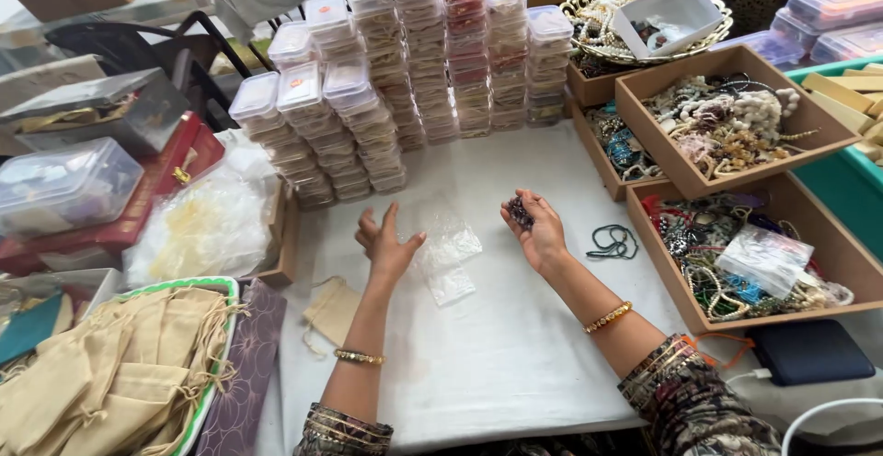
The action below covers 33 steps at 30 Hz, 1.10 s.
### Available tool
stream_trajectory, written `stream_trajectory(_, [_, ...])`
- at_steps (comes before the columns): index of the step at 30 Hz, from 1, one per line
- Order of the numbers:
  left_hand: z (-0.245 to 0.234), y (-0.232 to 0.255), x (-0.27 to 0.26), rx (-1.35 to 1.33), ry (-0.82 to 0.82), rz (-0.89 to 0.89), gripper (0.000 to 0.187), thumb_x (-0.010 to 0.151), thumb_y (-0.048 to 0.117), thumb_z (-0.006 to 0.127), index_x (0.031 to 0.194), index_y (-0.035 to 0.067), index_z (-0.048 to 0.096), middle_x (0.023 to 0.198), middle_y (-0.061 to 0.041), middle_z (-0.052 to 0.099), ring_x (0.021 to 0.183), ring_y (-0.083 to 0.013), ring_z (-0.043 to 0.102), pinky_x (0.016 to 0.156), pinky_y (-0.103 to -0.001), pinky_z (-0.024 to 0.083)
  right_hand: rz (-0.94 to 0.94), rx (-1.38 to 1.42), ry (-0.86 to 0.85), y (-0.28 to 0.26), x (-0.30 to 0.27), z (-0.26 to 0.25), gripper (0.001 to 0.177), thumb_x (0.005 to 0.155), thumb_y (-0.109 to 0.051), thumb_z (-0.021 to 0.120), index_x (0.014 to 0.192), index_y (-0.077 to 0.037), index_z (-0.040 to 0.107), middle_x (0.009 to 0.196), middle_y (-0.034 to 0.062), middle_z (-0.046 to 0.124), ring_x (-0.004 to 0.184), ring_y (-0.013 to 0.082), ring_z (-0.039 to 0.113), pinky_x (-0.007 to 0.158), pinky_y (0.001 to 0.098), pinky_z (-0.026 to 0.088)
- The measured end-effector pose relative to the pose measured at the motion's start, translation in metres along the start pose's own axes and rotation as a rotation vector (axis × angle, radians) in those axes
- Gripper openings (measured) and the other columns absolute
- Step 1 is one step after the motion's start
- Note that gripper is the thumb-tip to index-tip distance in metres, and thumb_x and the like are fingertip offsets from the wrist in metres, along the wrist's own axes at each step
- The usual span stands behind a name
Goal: The person picks up beaded bracelets from a box, places them into small clear plastic bags, and then puts the bags into small beige drawstring pouches. They then place the pouches into small clear plastic containers and stack them on the table.
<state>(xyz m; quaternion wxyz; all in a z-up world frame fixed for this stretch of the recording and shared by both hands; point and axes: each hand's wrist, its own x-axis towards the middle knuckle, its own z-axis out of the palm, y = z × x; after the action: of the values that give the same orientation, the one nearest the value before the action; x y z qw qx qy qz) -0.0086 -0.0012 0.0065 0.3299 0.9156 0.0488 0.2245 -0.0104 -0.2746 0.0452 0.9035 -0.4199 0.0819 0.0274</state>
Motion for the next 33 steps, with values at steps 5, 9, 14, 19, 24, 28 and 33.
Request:
stream_trajectory(5, [-0.04, 0.038, -0.012, 0.074, -0.198, 0.178, 0.059, 0.07, 0.03, 0.094, 0.124, 0.024, 0.07, 0.136, -0.012, 0.054, 0.126, -0.0327, 0.049, 0.107, -0.047, 0.042, 0.026, 0.022, -0.02, 0.006, 0.003, -0.003, 0.027, 0.105, -0.02, 0.055, 0.125, -0.002, 0.053, 0.11, 0.0098, 0.06, 0.104, 0.0212, 0.067, 0.098, 0.0332, 0.059])
stream_trajectory(9, [-0.05, 0.073, -0.028, 0.297, -0.663, 0.184, 0.065, 0.07, 0.016, 0.083, 0.13, 0.028, 0.061, 0.133, 0.0, 0.055, 0.128, -0.0233, 0.049, 0.108, -0.041, 0.044, 0.062, -0.013, -0.035, 0.007, 0.003, -0.003, 0.042, 0.09, 0.01, 0.052, 0.129, -0.002, 0.05, 0.119, 0.0163, 0.058, 0.108, 0.0229, 0.066, 0.1, 0.0324, 0.059])
stream_trajectory(14, [-0.03, 0.058, -0.039, 0.337, -0.509, 0.266, 0.062, 0.076, 0.0, 0.066, 0.133, 0.023, 0.061, 0.126, -0.002, 0.063, 0.12, -0.0252, 0.058, 0.096, -0.039, 0.055, 0.077, -0.021, -0.055, 0.008, -0.001, -0.001, 0.053, 0.082, 0.017, 0.045, 0.131, -0.001, 0.049, 0.125, 0.0208, 0.054, 0.111, 0.0261, 0.064, 0.1, 0.0326, 0.058])
stream_trajectory(19, [-0.014, 0.042, -0.03, 0.249, -0.271, 0.322, 0.036, 0.078, 0.002, 0.067, 0.112, 0.012, 0.072, 0.106, -0.009, 0.074, 0.097, -0.0286, 0.07, 0.083, -0.041, 0.058, 0.082, -0.011, -0.099, 0.011, -0.001, -0.001, 0.056, 0.079, 0.019, 0.044, 0.132, 0.0, 0.049, 0.125, 0.0203, 0.052, 0.112, 0.0271, 0.064, 0.101, 0.0333, 0.058])
stream_trajectory(24, [-0.027, 0.054, -0.03, 0.088, -0.015, 0.317, 0.008, 0.087, 0.009, 0.07, 0.081, 0.01, 0.075, 0.083, -0.006, 0.076, 0.083, -0.0265, 0.071, 0.067, -0.041, 0.057, 0.053, -0.037, -0.084, 0.001, -0.009, 0.007, 0.05, 0.084, 0.016, 0.046, 0.132, 0.002, 0.049, 0.126, 0.0186, 0.05, 0.115, 0.0278, 0.063, 0.103, 0.034, 0.058])
stream_trajectory(28, [-0.025, 0.054, -0.025, 0.007, 0.067, 0.345, 0.012, 0.086, 0.006, 0.069, 0.076, 0.01, 0.074, 0.081, -0.004, 0.077, 0.079, -0.0229, 0.072, 0.064, -0.036, 0.057, 0.037, -0.023, -0.064, -0.002, -0.006, 0.005, 0.049, 0.085, 0.015, 0.047, 0.132, 0.002, 0.049, 0.127, 0.0198, 0.05, 0.116, 0.0279, 0.063, 0.104, 0.034, 0.057])
stream_trajectory(33, [-0.056, 0.062, -0.014, -1.338, -0.575, -0.232, 0.007, 0.096, 0.013, 0.06, 0.095, 0.008, 0.065, 0.079, -0.005, 0.077, 0.066, -0.0175, 0.073, 0.056, -0.029, 0.06, -0.048, 0.025, -0.06, 0.001, 0.013, -0.017, 0.05, 0.085, 0.011, 0.045, 0.134, 0.003, 0.05, 0.13, 0.021, 0.05, 0.116, 0.0278, 0.065, 0.101, 0.0335, 0.054])
